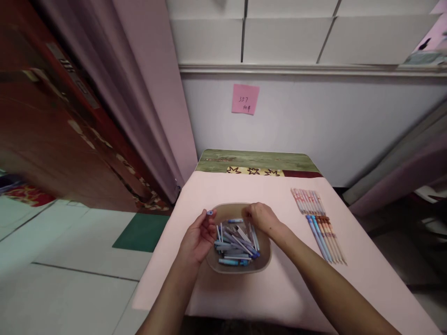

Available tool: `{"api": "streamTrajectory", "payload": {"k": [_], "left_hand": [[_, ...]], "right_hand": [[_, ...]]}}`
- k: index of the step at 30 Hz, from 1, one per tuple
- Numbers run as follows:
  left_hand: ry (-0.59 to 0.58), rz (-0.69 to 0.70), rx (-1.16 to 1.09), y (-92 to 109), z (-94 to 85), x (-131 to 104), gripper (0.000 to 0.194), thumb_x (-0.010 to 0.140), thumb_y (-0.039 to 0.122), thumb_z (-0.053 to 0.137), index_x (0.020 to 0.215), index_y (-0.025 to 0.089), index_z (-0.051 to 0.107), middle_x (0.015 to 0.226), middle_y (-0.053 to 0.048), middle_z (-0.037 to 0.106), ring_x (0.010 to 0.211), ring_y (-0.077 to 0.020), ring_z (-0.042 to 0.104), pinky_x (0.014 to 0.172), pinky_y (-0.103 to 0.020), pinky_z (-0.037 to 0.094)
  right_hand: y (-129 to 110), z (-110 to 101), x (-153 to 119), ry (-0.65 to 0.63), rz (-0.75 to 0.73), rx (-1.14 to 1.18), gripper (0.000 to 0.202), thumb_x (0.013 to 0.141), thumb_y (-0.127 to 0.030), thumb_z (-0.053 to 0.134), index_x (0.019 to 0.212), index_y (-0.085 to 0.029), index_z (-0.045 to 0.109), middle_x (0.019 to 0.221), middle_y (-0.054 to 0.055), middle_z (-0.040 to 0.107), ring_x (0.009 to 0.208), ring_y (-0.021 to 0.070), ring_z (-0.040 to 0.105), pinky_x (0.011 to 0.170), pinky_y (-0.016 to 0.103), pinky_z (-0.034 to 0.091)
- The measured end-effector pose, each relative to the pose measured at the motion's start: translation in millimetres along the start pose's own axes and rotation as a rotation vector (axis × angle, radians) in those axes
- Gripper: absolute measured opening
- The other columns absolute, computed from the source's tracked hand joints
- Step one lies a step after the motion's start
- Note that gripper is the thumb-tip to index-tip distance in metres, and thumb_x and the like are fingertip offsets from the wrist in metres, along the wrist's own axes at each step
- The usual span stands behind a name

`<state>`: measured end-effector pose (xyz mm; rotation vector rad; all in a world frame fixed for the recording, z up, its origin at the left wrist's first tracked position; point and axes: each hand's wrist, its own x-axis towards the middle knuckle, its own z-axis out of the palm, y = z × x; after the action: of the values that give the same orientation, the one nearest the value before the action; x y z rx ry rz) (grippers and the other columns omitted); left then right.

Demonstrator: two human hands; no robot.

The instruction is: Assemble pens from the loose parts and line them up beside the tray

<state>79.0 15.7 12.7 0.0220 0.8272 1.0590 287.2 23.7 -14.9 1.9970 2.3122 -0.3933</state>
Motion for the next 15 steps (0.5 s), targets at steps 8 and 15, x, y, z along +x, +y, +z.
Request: {"api": "streamTrajectory", "payload": {"k": [8,15], "left_hand": [[-0.023,-0.038,0.024,-8.5,-0.5,4.4,0.011,0.090,0.015,0.051,0.085,0.010,0.060,0.073,-0.007,0.068,0.047,-0.0066,0.056,0.039,-0.015,0.046],[-0.028,-0.048,0.027,-12.2,-3.0,3.0,0.012,0.089,0.015,0.052,0.083,0.009,0.060,0.074,-0.007,0.069,0.047,-0.0064,0.056,0.039,-0.015,0.045]], "right_hand": [[-10.1,3.7,-18.3,-0.065,-0.016,-0.037,0.025,0.082,-0.013,0.051,0.091,-0.017,0.074,0.091,0.012,0.073,0.089,0.0232,0.067,0.077,0.027,0.048],[-8.3,10.3,-12.9,-0.080,-0.010,-0.039,0.025,0.082,-0.013,0.051,0.094,-0.017,0.073,0.097,0.012,0.073,0.093,0.0242,0.067,0.079,0.028,0.049]]}}
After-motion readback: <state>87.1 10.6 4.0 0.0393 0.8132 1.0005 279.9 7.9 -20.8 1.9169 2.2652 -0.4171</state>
